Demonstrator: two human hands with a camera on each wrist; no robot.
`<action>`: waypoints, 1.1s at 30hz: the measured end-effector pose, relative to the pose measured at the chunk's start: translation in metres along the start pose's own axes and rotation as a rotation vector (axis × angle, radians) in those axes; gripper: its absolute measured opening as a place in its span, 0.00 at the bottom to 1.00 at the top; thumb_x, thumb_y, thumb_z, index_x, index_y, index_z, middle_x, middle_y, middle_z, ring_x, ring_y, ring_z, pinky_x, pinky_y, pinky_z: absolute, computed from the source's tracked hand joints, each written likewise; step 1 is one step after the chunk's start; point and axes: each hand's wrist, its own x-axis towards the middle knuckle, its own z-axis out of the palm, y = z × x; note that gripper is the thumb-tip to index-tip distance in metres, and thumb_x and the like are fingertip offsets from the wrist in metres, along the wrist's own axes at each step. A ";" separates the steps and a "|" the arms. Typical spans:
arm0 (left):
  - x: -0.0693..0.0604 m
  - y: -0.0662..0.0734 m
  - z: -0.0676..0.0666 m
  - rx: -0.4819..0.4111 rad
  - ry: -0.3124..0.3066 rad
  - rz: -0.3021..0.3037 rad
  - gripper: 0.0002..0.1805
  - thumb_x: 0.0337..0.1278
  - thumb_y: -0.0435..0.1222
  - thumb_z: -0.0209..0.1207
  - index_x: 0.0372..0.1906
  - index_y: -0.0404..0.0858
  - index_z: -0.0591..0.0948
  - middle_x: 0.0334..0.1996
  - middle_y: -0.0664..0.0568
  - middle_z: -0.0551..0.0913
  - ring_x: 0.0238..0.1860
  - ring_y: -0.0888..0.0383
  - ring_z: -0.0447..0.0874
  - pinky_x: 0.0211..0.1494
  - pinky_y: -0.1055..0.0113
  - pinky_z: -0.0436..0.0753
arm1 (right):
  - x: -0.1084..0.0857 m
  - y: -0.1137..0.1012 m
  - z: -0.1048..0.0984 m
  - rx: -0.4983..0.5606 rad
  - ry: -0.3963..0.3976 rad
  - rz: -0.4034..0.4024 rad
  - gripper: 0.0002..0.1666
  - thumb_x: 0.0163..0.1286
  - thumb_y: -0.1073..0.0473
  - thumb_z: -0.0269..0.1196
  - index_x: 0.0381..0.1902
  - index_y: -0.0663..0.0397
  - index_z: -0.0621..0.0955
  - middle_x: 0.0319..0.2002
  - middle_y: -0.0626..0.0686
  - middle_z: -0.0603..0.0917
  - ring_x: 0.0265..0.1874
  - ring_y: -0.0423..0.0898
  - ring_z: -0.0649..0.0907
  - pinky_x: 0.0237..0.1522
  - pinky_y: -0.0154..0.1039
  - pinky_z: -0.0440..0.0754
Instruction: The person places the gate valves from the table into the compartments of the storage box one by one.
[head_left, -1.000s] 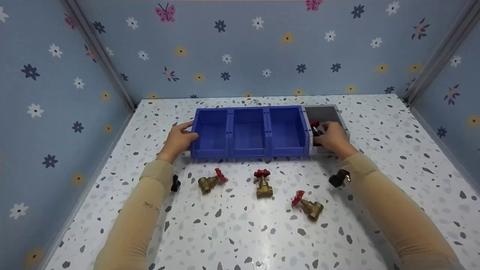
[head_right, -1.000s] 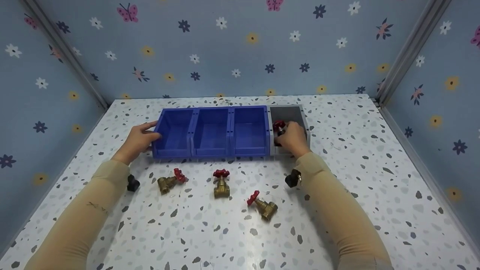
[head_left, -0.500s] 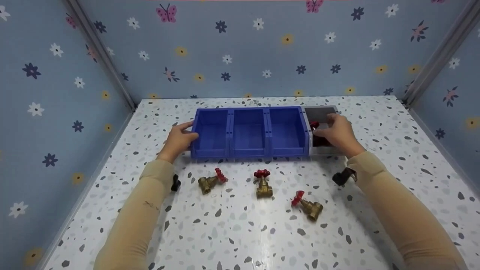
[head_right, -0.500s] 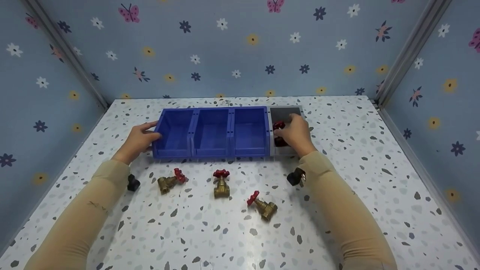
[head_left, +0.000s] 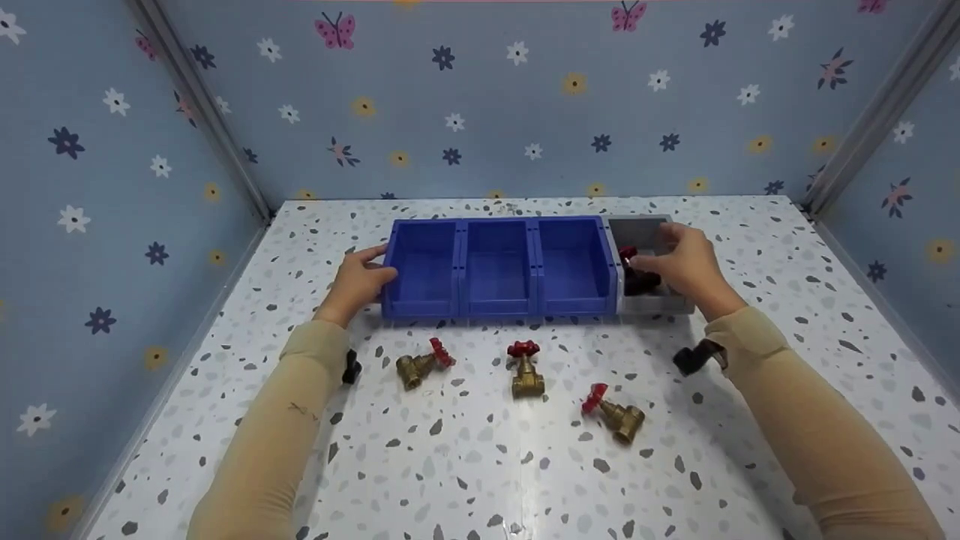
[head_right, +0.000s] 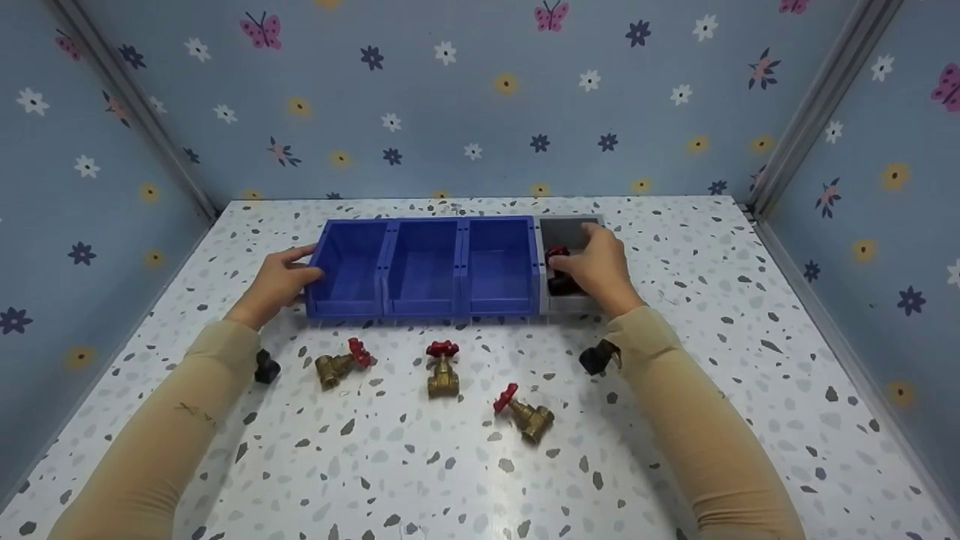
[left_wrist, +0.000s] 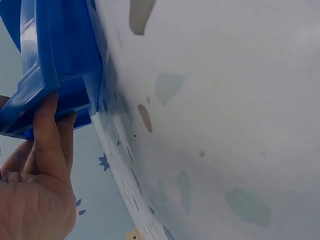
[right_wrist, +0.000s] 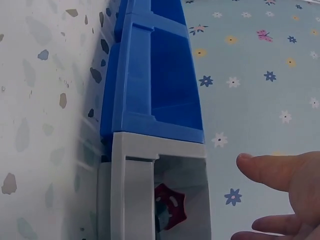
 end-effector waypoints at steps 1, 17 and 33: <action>0.000 0.000 0.000 0.003 0.001 -0.001 0.38 0.75 0.34 0.57 0.87 0.41 0.64 0.66 0.30 0.83 0.62 0.36 0.89 0.57 0.51 0.93 | -0.001 -0.001 -0.001 0.000 -0.004 -0.001 0.57 0.71 0.53 0.75 0.85 0.69 0.58 0.82 0.71 0.65 0.81 0.68 0.67 0.83 0.62 0.67; 0.001 -0.002 -0.001 0.005 -0.006 0.006 0.38 0.75 0.34 0.56 0.87 0.41 0.64 0.65 0.29 0.84 0.61 0.35 0.89 0.54 0.54 0.94 | -0.022 -0.011 -0.001 0.000 -0.032 -0.056 0.56 0.71 0.54 0.75 0.86 0.67 0.59 0.83 0.69 0.65 0.81 0.68 0.68 0.82 0.62 0.67; 0.001 0.000 -0.001 -0.036 -0.021 -0.007 0.39 0.74 0.33 0.57 0.87 0.40 0.62 0.67 0.29 0.82 0.64 0.36 0.88 0.62 0.48 0.91 | -0.049 -0.028 0.002 0.003 -0.097 -0.110 0.56 0.70 0.54 0.77 0.86 0.63 0.61 0.82 0.68 0.67 0.81 0.67 0.69 0.80 0.62 0.71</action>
